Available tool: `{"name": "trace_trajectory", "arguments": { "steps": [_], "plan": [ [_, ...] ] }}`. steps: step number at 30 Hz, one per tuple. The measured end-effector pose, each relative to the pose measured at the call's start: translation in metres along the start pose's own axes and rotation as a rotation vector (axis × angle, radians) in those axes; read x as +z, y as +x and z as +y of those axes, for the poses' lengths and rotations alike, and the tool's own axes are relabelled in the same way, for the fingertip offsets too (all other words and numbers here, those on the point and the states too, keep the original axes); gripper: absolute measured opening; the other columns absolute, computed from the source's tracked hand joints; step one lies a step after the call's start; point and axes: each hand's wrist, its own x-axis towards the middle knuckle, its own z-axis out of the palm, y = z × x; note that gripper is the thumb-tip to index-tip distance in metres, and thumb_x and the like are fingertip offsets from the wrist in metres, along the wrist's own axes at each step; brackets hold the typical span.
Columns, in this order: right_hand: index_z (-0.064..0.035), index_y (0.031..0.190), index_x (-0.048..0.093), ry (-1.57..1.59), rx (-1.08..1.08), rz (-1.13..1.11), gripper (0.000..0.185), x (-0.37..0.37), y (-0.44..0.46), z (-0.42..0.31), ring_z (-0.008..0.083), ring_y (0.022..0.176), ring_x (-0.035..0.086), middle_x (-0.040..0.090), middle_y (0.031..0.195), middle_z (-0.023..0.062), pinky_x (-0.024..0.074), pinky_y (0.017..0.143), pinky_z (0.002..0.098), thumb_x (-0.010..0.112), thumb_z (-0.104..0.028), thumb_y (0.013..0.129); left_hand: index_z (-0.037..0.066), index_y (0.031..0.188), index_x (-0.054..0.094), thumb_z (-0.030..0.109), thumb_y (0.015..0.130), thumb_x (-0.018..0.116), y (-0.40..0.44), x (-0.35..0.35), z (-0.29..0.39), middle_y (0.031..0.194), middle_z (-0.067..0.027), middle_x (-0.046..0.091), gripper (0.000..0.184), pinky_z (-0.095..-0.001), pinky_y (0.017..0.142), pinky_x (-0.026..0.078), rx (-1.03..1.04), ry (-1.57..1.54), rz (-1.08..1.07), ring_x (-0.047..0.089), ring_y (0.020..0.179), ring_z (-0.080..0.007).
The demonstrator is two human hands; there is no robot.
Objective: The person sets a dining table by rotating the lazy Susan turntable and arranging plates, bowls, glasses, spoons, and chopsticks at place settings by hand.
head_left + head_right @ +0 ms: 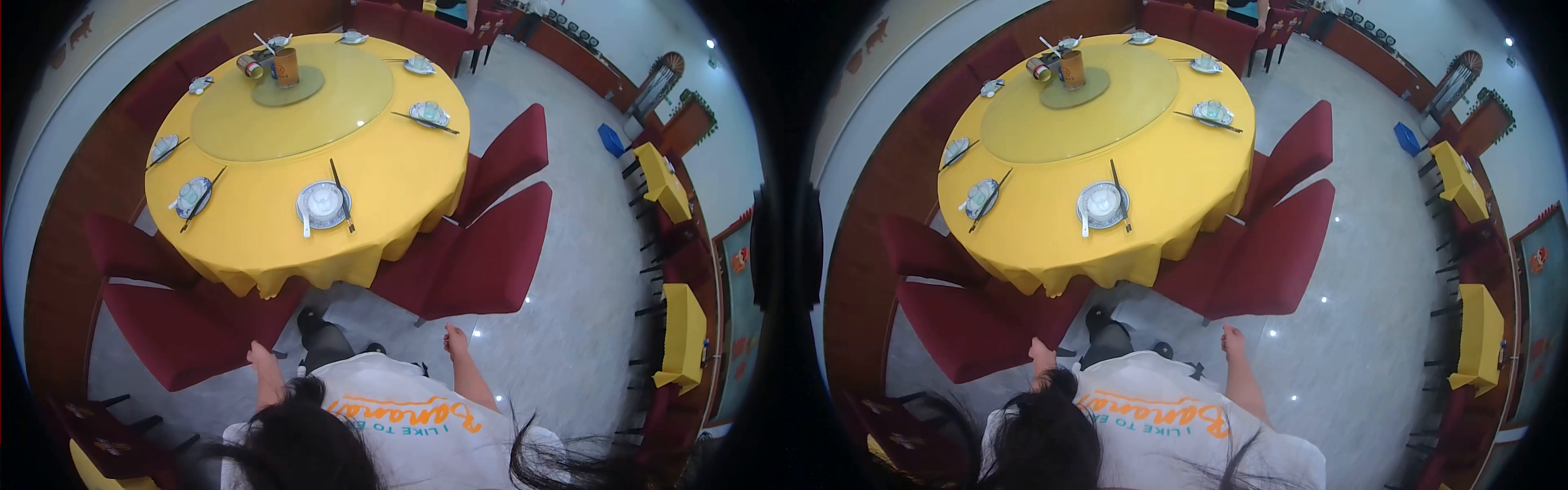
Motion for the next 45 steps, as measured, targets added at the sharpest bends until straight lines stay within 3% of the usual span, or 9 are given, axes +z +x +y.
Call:
{"name": "trace_trajectory", "arguments": {
  "steps": [8, 12, 17, 19, 23, 31, 34, 40, 45],
  "plan": [
    [-0.0059, 0.077, 0.056, -0.228, 0.331, -0.064, 0.035, 0.015, 0.007, 0.074, 0.0138, 0.049, 0.047, 0.052, 0.061, 0.0048, 0.0401, 0.043, 0.0287, 0.063, -0.04, 0.073, 0.004, 0.118, 0.04, 0.021, 0.069, 0.062, -0.044, 0.078, 0.04, 0.121, -0.0246, 0.028, 0.056, -0.0398, 0.086, 0.039, 0.283, 0.044, 0.087, 0.039, 0.104, -0.0349],
    [-0.0073, 0.071, 0.057, -0.533, 0.175, -0.153, 0.038, 0.037, 0.004, 0.08, 0.013, 0.047, 0.045, 0.052, 0.06, 0.0034, 0.0391, 0.044, 0.0278, 0.059, -0.045, 0.074, -0.009, 0.083, 0.057, 0.017, 0.066, 0.064, -0.051, 0.096, 0.096, 0.074, -0.0239, 0.057, 0.032, -0.0397, 0.079, 0.042, 1.224, 0.123, 0.185, 0.053, 0.075, -0.0376],
    [-0.007, 0.079, 0.057, -0.235, -0.236, -0.096, 0.025, 0.157, -0.002, -0.071, 0.0066, 0.045, 0.045, 0.05, 0.057, -0.0007, 0.0347, 0.037, 0.0218, 0.064, -0.031, 0.075, 0.0, 0.111, 0.042, 0.009, 0.071, 0.059, -0.09, 0.141, 0.158, 0.11, -0.0191, 0.039, 0.045, -0.04, 0.093, 0.026, 1.258, 0.155, -0.212, 0.033, 0.106, -0.0344],
    [-0.0052, 0.081, 0.057, -0.27, -0.437, -0.096, 0.021, 0.204, 0.009, -0.128, 0.0059, 0.043, 0.042, 0.048, 0.055, -0.0017, 0.0333, 0.036, 0.0206, 0.062, -0.026, 0.077, 0.001, 0.108, 0.046, 0.01, 0.073, 0.059, -0.095, 0.164, 0.172, 0.104, -0.0161, 0.044, 0.038, -0.0366, 0.084, 0.036, 1.352, 0.23, -0.385, 0.041, 0.099, -0.0283],
    [-0.0011, 0.086, 0.058, -0.533, -0.533, -0.088, 0.032, 0.277, 0.026, -0.204, 0.0127, 0.053, 0.051, 0.056, 0.064, 0.0064, 0.04, 0.047, 0.0247, 0.058, -0.033, 0.078, 0.002, 0.103, 0.05, 0.017, 0.075, 0.061, -0.077, 0.211, 0.159, 0.081, -0.0088, 0.054, 0.034, -0.0284, 0.053, 0.043, 1.025, 0.271, -0.943, 0.052, 0.062, -0.0173],
    [0.0027, 0.085, 0.057, -0.958, -0.597, 0.103, 0.039, 0.34, 0.051, -0.191, 0.0147, 0.055, 0.056, 0.059, 0.067, 0.0087, 0.0455, 0.053, 0.0269, 0.055, -0.035, 0.079, 0.0, 0.102, 0.049, 0.031, 0.076, 0.06, -0.054, 0.24, 0.155, 0.076, -0.0119, 0.059, 0.042, -0.0287, 0.056, 0.046, 0.78, 0.663, -1.185, 0.058, 0.061, -0.0165],
    [0.0016, 0.084, 0.057, -0.567, -0.228, -0.127, 0.033, 0.343, 0.045, -0.199, 0.0132, 0.057, 0.056, 0.058, 0.066, 0.0065, 0.0456, 0.053, 0.0249, 0.054, -0.031, 0.081, 0.0, 0.101, 0.05, 0.029, 0.078, 0.057, -0.046, 0.245, 0.152, 0.075, -0.0121, 0.059, 0.038, -0.026, 0.049, 0.046, 0.67, 0.655, -1.225, 0.058, 0.056, -0.0163],
    [-0.0004, 0.086, 0.058, -0.33, -0.22, -0.198, 0.027, 0.327, 0.03, -0.235, 0.0118, 0.062, 0.057, 0.058, 0.069, 0.0048, 0.0451, 0.056, 0.0236, 0.053, -0.027, 0.082, 0.002, 0.1, 0.05, 0.025, 0.086, 0.043, -0.043, 0.252, 0.182, 0.076, -0.0146, 0.06, 0.028, -0.0255, 0.045, 0.048, 0.188, 0.636, -1.291, 0.061, 0.054, -0.0197],
    [-0.0044, 0.088, 0.057, -0.258, -0.221, -0.239, 0.024, 0.314, 0.044, -0.28, 0.0097, 0.065, 0.055, 0.056, 0.069, 0.0013, 0.0441, 0.06, 0.0225, 0.051, -0.028, 0.084, 0.002, 0.099, 0.051, 0.023, 0.088, 0.039, -0.04, 0.25, 0.186, 0.079, -0.0159, 0.061, 0.027, -0.0262, 0.047, 0.049, 0.183, 0.634, -1.319, 0.062, 0.059, -0.0219]
  ]
}}
